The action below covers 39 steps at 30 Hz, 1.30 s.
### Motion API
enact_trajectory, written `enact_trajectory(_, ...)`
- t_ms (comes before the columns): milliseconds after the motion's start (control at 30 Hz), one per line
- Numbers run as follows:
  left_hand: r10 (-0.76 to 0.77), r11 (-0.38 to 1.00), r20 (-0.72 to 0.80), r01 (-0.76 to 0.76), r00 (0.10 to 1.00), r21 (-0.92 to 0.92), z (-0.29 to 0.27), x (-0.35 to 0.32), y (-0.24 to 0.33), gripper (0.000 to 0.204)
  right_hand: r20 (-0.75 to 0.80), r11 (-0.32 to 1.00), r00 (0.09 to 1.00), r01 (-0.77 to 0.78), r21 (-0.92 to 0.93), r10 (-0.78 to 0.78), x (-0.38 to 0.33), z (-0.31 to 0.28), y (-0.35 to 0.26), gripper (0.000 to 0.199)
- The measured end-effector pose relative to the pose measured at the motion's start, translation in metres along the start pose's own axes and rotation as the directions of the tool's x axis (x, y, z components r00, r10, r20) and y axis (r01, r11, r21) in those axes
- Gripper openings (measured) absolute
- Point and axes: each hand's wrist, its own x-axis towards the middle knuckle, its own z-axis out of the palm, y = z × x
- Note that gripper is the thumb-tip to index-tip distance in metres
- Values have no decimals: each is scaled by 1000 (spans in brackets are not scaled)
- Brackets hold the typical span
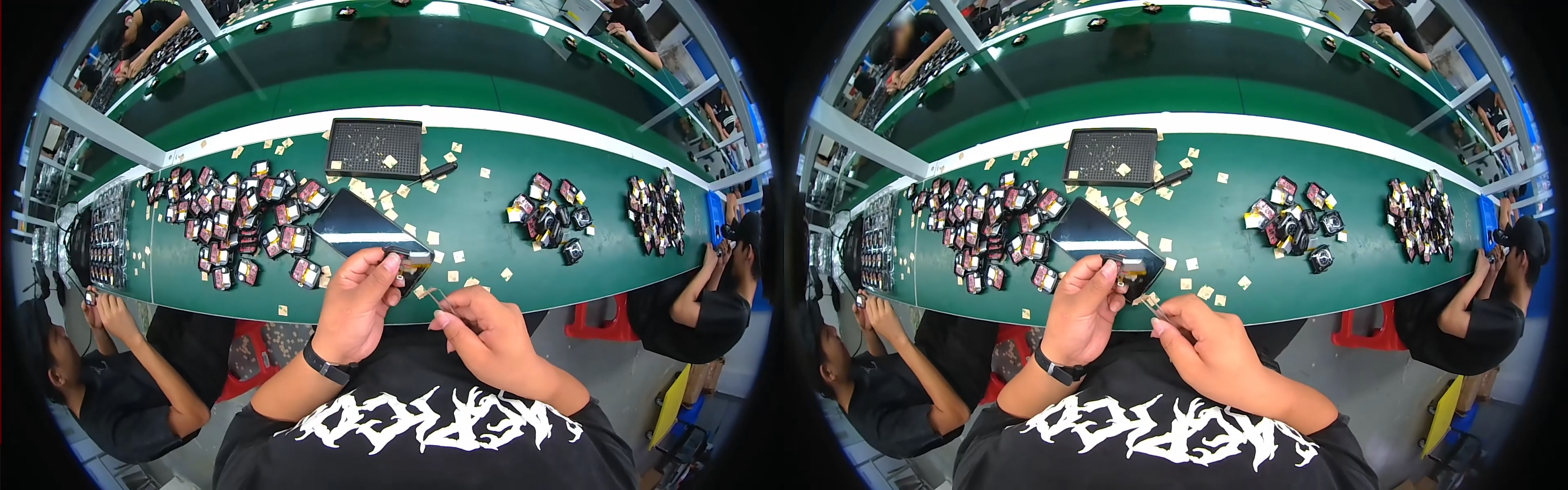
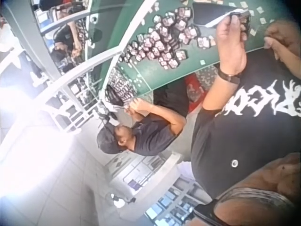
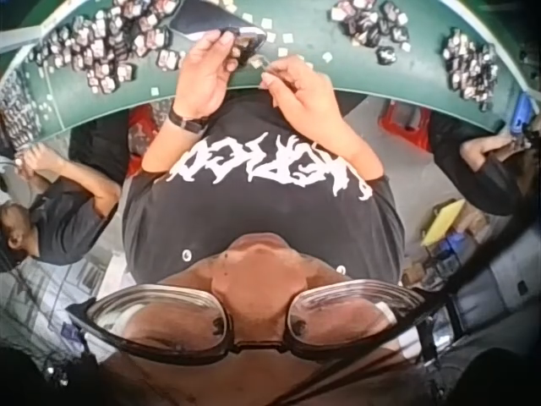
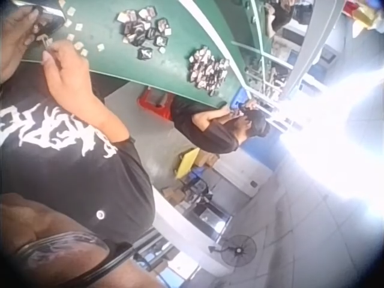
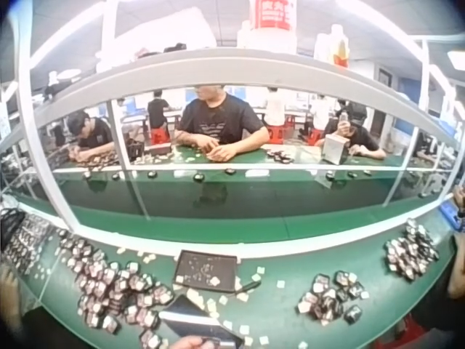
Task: Assemble internal electronic components and batteries into smartwatch housings on an assembly line.
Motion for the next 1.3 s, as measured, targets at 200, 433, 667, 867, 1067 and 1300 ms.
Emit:
enact_trajectory(200, 134, 987, -56, -128, 989, 95, 9, -3, -3, 21, -20, 996, 996, -90, -11, 90, 10, 7, -4, 17)
enact_trajectory(433, 286, 936, 49, -290, 957, 201, 11, -8, -11, 27, 28, 936, 958, -286, 203, 287, 18, 10, -2, 17)
enact_trajectory(667, 379, 822, 210, -432, 901, 371, 2, -11, -23, 28, 56, 875, 942, -328, 356, 331, 21, 9, 1, 16)
enact_trajectory(867, 212, 922, 157, -251, 964, 296, 0, -14, -8, 26, 52, 889, 957, -284, 361, 285, 16, 11, 14, 17)
enact_trajectory(1067, 25, 994, 65, -32, 998, 102, -6, -13, -2, 23, 98, 908, 975, -221, 356, 199, 13, 6, 19, 16)
enact_trajectory(1300, 2, 974, 66, -17, 998, 225, 0, -17, 7, 19, -25, 914, 994, -84, 397, 102, 17, -11, 23, 20)
